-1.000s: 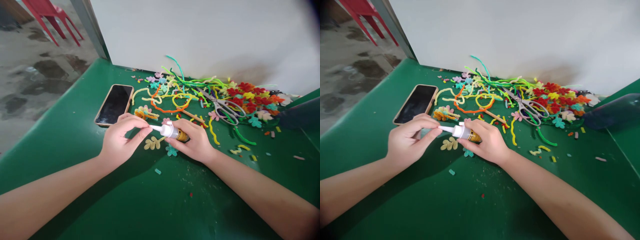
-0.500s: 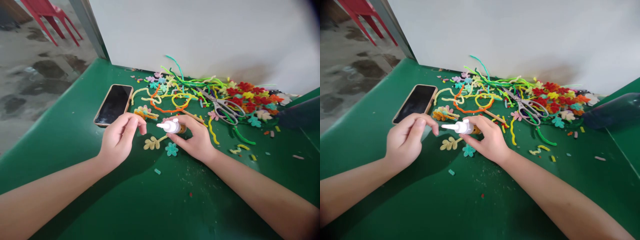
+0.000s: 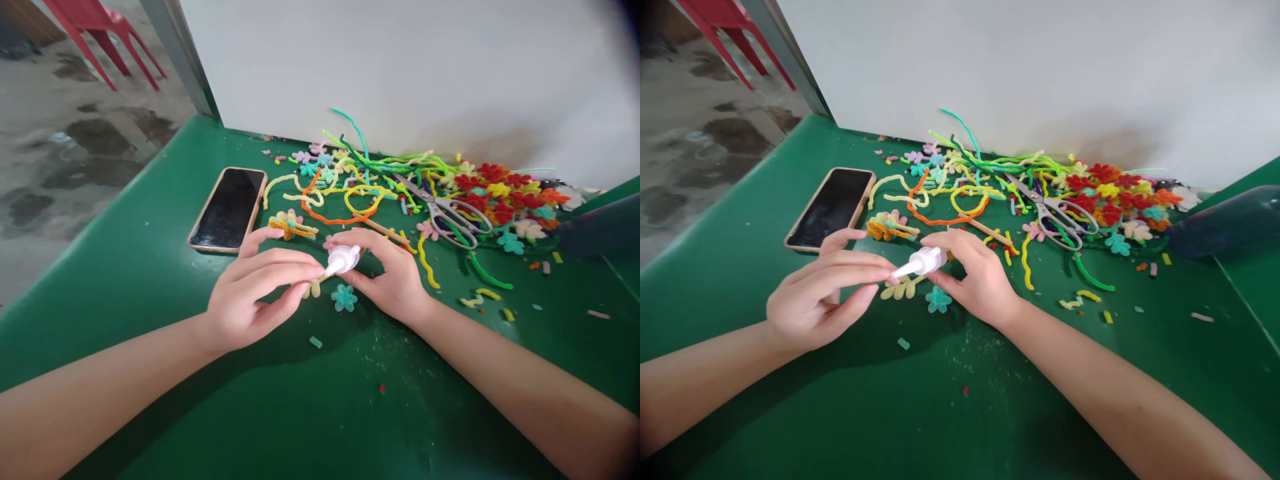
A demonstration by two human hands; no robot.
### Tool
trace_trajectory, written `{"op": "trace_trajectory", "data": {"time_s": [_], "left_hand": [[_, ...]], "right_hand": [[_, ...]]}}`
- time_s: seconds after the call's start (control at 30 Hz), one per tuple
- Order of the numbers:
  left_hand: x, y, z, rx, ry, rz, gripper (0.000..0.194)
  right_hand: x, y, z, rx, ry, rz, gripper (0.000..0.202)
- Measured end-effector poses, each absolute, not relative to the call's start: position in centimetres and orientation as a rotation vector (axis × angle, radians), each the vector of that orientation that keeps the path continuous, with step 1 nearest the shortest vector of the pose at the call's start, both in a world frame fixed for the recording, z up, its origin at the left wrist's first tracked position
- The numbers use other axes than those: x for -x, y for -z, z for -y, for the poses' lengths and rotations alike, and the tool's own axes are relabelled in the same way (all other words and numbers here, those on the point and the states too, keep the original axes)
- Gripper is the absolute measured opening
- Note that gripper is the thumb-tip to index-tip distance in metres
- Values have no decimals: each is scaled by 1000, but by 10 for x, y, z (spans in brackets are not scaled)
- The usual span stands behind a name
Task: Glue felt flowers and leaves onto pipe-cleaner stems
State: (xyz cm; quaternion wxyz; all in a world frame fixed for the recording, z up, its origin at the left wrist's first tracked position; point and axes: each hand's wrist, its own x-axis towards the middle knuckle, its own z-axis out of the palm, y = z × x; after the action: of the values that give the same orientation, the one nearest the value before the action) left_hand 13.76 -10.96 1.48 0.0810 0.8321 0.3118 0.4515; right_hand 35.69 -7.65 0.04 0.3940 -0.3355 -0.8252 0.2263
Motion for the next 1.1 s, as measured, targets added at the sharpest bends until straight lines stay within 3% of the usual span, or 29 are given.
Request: {"op": "trace_trajectory", "data": {"time_s": [0.4,0.67,1.1], "left_hand": [[-139,-19,112,-2490,-1353,-984,26],[-137,-18,110,-2604,-1344,-908,37],[-138,-14,111,-2623,-1328,-880,38]], "right_hand": [[-357,0,76,845,-577,2112,28],[-357,0,77,853,-579,2103,28],[-356,0,77,874,-564,2104,28]]}}
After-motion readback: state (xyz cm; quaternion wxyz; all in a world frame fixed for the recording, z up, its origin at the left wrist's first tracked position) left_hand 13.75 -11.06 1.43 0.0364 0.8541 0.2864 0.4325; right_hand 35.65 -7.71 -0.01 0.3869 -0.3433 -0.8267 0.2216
